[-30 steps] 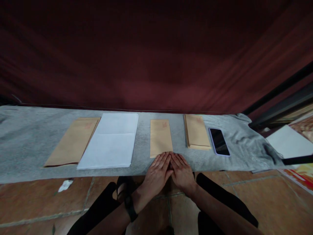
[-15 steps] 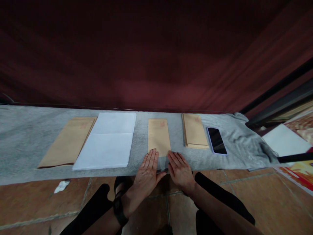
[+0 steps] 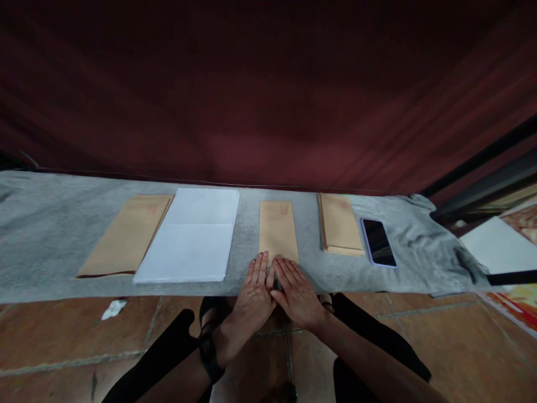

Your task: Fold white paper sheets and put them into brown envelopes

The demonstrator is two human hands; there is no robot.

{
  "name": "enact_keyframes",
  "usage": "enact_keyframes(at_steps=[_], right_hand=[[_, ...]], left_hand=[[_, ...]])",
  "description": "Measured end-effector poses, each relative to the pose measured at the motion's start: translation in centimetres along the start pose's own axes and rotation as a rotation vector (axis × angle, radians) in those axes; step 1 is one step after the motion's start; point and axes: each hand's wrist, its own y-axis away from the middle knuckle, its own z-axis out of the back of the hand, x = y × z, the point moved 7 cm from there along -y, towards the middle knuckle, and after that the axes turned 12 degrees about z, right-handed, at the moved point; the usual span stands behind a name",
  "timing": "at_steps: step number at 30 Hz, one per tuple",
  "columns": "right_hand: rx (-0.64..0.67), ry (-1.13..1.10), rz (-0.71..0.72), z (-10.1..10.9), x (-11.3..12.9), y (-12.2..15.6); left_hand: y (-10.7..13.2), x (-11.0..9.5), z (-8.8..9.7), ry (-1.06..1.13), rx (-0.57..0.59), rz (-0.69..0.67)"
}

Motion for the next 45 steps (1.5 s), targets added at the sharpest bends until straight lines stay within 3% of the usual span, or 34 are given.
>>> enact_keyframes(at_steps=[6, 15, 23, 28, 33, 45], right_hand=[[-0.028, 0.097, -0.039, -0.5, -1.0, 1.0], [-0.016, 0.122, -0.092, 0.3, -3.4, 2.3], [0.018, 0.047, -0.068, 0.2, -4.5, 2.5], [0.05, 0.009, -0.044, 0.1, -5.9, 1.8], [0.1, 0.056, -0.021, -0.6, -8.0, -0.9], [0.139, 0.104, -0.089, -1.6, -17.5, -11.8]], left_hand=[[-0.3, 0.2, 0.4, 0.003, 0.012, 0.006], [-0.3, 0.2, 0.9, 0.038, 0.003, 0.02], [-1.0, -2.0, 1.6, 0.112, 0.079, -0.109], [-1.5, -2.4, 1.2, 0.166, 0.085, -0.095], [-1.4, -2.5, 0.9, 0.15, 0.059, -0.09], [-1.2, -1.9, -0.6, 0.156, 0.101, -0.131]])
